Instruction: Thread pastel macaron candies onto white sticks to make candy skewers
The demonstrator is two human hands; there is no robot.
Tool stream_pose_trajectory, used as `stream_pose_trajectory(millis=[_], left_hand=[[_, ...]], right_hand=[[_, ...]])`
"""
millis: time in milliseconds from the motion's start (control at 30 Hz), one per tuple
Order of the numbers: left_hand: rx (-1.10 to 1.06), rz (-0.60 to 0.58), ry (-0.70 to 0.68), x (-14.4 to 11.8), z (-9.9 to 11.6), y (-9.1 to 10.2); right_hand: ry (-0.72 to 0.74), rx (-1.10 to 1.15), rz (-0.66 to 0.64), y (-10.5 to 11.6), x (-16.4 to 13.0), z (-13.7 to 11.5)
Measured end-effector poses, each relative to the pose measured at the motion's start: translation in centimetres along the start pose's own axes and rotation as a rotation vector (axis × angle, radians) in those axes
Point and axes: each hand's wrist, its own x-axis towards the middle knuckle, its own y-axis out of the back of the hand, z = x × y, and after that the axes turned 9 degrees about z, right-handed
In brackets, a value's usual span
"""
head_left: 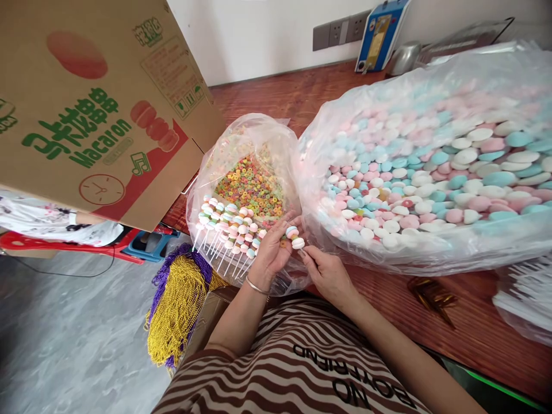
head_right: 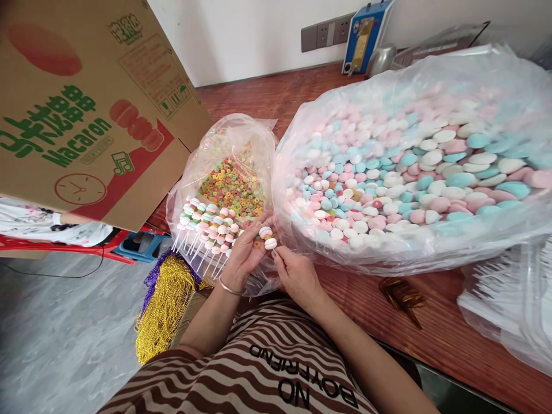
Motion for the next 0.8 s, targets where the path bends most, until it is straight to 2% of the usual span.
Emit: stream_pose_trajectory(millis=[133,433,600,800], left_hand=[[-0.077,0.01,-0.029,-0.4,0.3,-0.4],[0.016,0.049,-0.051,0.0,0.9,0.0],[0.098,0.029,-0.08,-0.5,0.5,0.0],[0.051,-0.031,-0.078,-0.2,-0.1,-0.1]], right_hand=[[0.019,0.066,0.068,-0.1,-0.4,0.3],[-0.013,0.075,-0.077,1.6,-0.7,-0.6],[-0.069,0.092,-0.084,1.8,-0.6,-0.9],[-0.055,0.087,-0.075,1.8,-1.0,-0.7]])
